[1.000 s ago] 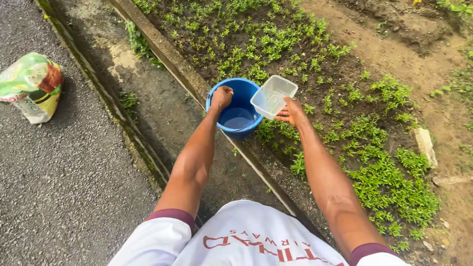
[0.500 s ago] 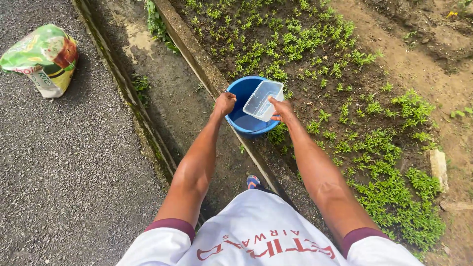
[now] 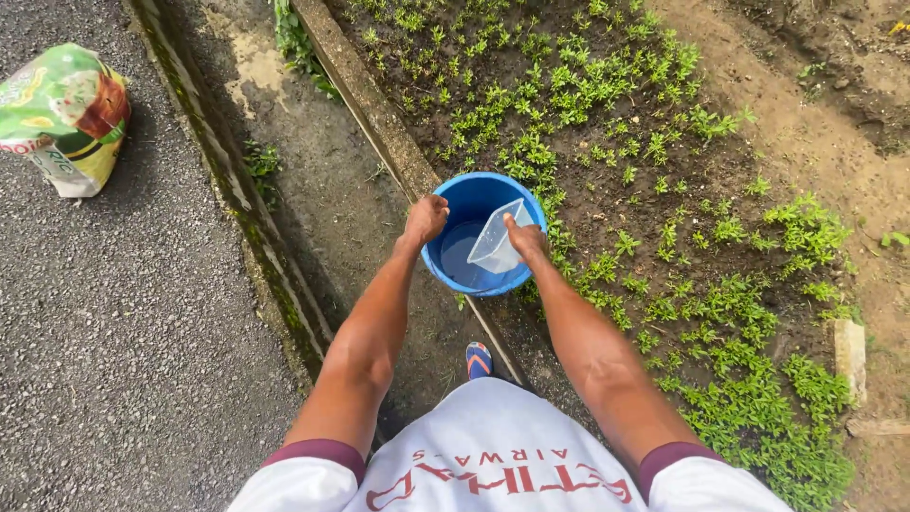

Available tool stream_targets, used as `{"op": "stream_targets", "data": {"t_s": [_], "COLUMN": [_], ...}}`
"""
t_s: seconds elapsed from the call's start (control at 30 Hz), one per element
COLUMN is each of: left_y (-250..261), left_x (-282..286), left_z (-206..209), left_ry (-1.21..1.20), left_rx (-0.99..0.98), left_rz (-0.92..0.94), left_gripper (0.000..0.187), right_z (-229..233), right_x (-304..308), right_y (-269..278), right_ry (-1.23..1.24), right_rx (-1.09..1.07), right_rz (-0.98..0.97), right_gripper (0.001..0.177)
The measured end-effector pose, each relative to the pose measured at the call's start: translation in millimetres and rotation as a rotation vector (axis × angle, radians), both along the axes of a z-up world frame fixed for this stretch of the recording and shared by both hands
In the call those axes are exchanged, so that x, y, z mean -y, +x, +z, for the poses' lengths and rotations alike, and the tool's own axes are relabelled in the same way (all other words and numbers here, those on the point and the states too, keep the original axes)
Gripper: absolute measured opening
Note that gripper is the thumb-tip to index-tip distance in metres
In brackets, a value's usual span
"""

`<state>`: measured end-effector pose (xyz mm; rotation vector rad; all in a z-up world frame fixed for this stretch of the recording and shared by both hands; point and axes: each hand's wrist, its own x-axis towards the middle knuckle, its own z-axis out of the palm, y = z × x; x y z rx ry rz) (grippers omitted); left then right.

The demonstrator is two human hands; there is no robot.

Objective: Watering small plants in a garden using a plastic container and a bucket of water.

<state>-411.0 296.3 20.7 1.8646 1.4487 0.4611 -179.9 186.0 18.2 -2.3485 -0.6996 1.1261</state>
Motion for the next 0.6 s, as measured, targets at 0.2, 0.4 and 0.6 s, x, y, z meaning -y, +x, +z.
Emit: {"op": "stream_targets", "data": {"t_s": [0.2, 0.4, 0.6], "left_y": [19, 25, 29], "left_x": [-14, 7, 14], "left_z": [-32, -33, -29], "left_ry": [0.055, 0.131, 0.119], "left_rx": [0.049, 0.034, 0.047], "left_rz": [-0.027, -0.031, 0.006], "left_gripper": [0.032, 0.042, 0.054], "right_z": [-42, -56, -175], "right_x": [-14, -14, -29], "right_y": [-20, -37, -38], "right_ry": [-0.233, -0.391, -0.476], "right_rx": [0.046, 0.002, 0.14], "right_rz": [0.044, 0.011, 0.025], "right_gripper": [0.118, 0.117, 0.127]}}
